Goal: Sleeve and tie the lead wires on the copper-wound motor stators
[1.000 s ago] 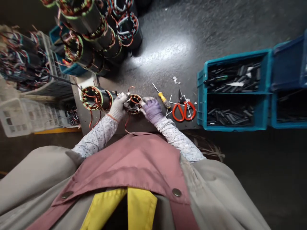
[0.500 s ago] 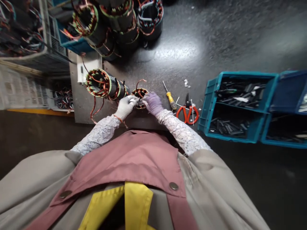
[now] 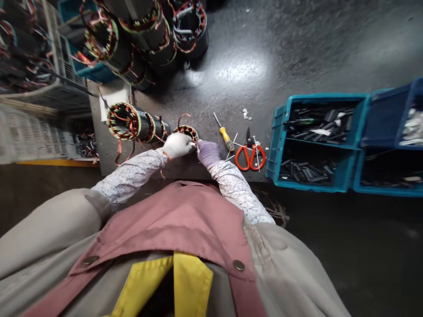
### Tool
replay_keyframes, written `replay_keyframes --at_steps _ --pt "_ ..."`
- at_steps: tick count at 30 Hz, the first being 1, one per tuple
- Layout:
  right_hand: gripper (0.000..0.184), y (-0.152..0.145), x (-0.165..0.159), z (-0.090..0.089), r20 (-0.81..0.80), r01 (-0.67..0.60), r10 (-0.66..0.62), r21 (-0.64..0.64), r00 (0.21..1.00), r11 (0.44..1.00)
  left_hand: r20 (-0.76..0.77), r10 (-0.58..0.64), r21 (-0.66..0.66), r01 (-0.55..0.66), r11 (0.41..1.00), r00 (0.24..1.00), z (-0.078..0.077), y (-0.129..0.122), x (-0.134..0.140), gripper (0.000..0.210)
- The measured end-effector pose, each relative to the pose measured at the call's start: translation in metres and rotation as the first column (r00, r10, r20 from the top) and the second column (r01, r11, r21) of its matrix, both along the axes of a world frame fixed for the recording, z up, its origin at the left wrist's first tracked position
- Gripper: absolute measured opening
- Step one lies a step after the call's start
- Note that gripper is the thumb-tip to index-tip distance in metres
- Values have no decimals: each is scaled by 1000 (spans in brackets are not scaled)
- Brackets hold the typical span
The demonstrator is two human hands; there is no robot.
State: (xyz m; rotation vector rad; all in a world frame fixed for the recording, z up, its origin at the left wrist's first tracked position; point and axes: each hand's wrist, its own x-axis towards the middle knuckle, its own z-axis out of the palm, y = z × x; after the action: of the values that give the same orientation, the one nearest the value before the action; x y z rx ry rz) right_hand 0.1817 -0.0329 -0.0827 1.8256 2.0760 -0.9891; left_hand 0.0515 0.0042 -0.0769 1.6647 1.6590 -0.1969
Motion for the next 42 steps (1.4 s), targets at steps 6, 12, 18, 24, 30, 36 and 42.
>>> replay_keyframes --at_steps 6,12,18,24,30,36,42 --pt "41 -20 1 -13 -36 124 -123 4 992 992 165 324 23 -332 943 932 1 -21 5 32" --pt "38 -39 9 -42 -485 527 -466 -11 740 850 298 216 178 -277 944 930 14 -54 -15 24" --pt "60 -3 -14 -63 -688 631 -502 -82 524 771 -45 -496 97 498 862 867 -13 -77 -35 20" --pt "51 61 -70 -68 -649 617 -525 -107 550 779 63 -667 147 654 742 742 -31 -49 -62 21" --pt "49 35 -29 -21 -708 697 -580 -173 403 696 220 -448 256 392 884 867 -6 -62 -61 7" --pt "60 -90 31 79 -711 414 -233 90 663 906 784 -16 -237 323 916 621 53 -75 -45 33" --pt "54 -132 44 132 -570 114 -37 101 821 988 852 83 -485 718 499 517 86 -71 -1 36"
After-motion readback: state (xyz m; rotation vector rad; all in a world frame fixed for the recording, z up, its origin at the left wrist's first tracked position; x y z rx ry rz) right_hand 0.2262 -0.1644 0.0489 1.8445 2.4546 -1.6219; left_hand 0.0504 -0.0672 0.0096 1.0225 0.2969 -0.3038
